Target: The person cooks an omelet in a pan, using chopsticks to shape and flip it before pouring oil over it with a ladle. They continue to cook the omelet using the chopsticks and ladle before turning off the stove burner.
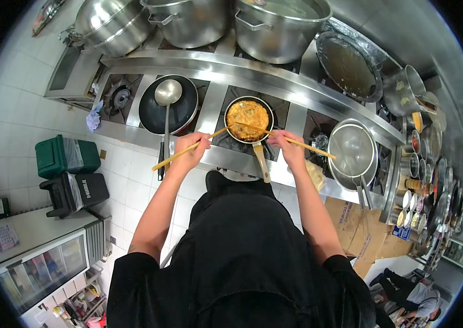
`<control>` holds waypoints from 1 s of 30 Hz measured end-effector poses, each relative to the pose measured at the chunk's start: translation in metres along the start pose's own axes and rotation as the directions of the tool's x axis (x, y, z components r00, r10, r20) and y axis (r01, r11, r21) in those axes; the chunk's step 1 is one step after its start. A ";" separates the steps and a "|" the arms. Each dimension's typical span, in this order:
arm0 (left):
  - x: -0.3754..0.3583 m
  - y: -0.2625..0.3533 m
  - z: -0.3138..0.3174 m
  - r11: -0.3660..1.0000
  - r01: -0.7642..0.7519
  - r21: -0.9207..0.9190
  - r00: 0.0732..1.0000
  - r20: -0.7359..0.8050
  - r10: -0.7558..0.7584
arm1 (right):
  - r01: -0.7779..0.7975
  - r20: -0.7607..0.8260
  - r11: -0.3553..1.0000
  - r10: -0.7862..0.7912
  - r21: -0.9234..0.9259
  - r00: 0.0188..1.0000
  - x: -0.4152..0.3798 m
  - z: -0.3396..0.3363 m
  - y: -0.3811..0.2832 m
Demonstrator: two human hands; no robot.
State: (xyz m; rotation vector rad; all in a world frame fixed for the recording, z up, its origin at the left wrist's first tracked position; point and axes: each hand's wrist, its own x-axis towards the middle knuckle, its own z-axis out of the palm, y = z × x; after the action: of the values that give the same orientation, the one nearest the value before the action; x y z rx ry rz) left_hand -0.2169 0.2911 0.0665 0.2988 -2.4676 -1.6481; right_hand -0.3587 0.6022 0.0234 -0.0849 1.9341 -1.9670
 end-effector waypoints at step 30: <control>0.023 -0.004 0.006 0.987 -0.082 0.141 0.995 -0.047 0.090 | 0.021 0.032 1.000 -0.020 -0.010 0.999 0.038 0.011 0.002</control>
State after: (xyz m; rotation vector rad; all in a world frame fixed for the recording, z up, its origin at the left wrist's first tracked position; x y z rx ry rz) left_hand -0.2403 0.2894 0.0607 0.2464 -2.5226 -1.4192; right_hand -0.3903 0.5799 0.0141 -0.1381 1.9312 -1.9568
